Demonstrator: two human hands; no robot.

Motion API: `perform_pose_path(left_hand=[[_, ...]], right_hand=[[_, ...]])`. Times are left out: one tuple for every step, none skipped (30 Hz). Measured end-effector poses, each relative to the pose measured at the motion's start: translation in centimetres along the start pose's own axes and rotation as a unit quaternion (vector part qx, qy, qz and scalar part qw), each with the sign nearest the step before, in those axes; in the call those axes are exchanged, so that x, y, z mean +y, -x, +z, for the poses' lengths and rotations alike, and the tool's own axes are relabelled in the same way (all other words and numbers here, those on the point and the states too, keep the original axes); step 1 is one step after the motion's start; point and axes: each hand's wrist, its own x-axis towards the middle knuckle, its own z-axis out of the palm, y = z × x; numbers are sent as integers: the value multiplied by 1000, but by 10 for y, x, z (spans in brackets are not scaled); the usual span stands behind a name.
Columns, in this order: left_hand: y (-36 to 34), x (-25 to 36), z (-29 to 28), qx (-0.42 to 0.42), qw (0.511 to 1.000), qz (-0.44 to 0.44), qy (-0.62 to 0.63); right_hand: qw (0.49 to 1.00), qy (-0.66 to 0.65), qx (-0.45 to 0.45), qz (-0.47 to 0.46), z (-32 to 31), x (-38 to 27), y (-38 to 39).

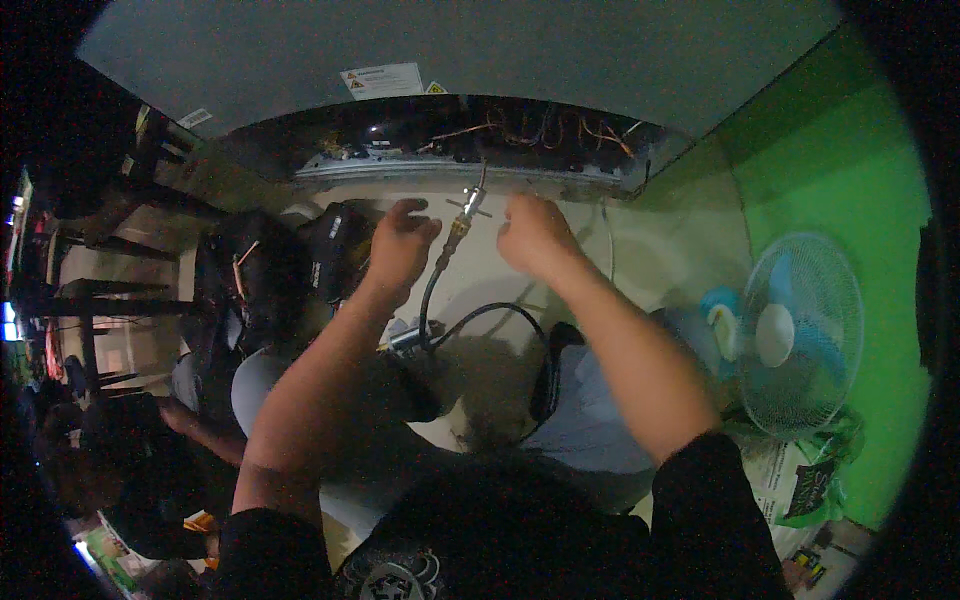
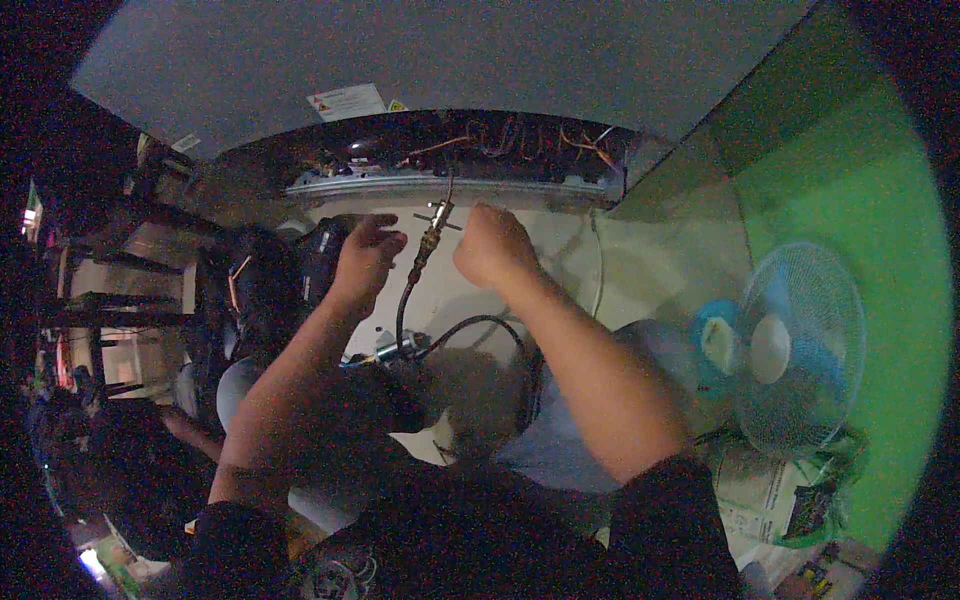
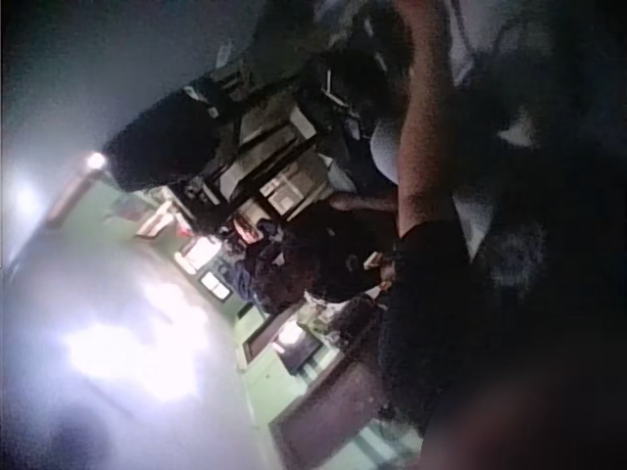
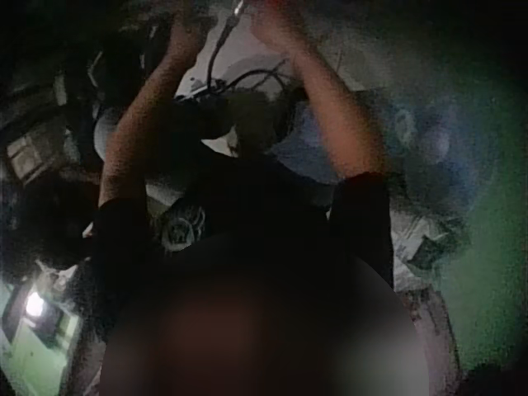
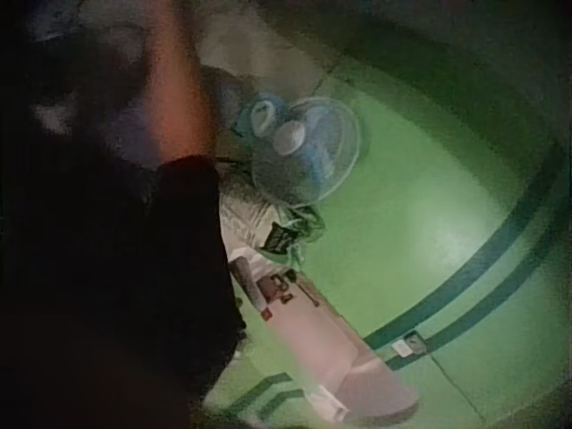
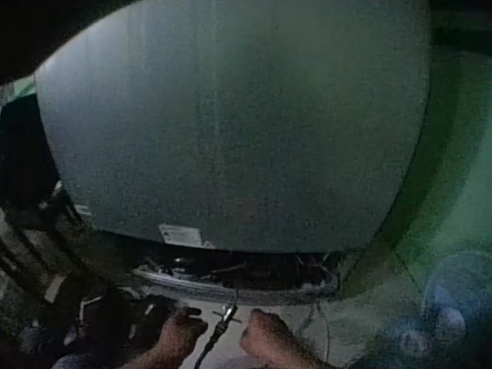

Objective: The person sits on the floor and works on the internal components of an appliance. They handle wires and connectors, use a soldering iron, and manipulate small metal parts with pliers.

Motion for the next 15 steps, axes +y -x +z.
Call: perform_pose_path(left_hand=[[1, -10, 1, -6, 1000, 15, -1], [2, -19, 2, -10, 1000, 10, 3], [7, -28, 4, -19, 1000, 3, 7], [9, -36, 4, -32, 999, -8, -36], [15, -44, 6, -37, 997, 12, -73], [20, -51, 9, -43, 992, 5, -115], [24, -57, 10, -50, 994, 12, -96], [27, -62, 11, -58, 995, 13, -78], [28, -66, 11, -69, 996, 0, -60], [28, -69, 11, -78, 996, 13, -43], [26, -69, 9, -89, 996, 12, -25], [23, -69, 8, -100, 995, 0, -19], [20, -67, 5, -117, 992, -37, 33], [19, -65, 1, -132, 990, -39, 41], [16, -61, 0, -142, 988, -45, 43]], right_hand=[[998, 34, -33, 39, 6, 2, 0], [991, 60, -114, 29, 13, 4, 4], [977, 97, -190, 19, 23, 5, 12], [972, 101, -213, 1, 31, 6, 20], [965, 105, -242, -17, 40, 7, 26], [969, 97, -227, -15, 46, 9, 31], [972, 87, -216, -14, 50, 12, 35], [975, 81, -209, -7, 53, 16, 35], [985, 64, -162, -18, 55, 21, 31], [994, 0, -105, -35, 56, 27, 27], [996, -60, -58, -38, 56, 33, 18], [989, -132, 0, -60, 55, 39, 11], [989, -129, 37, -68, 56, 43, 2], [985, -143, 68, -66, 59, 46, -4], [982, -165, 60, -66, 60, 50, -7]])
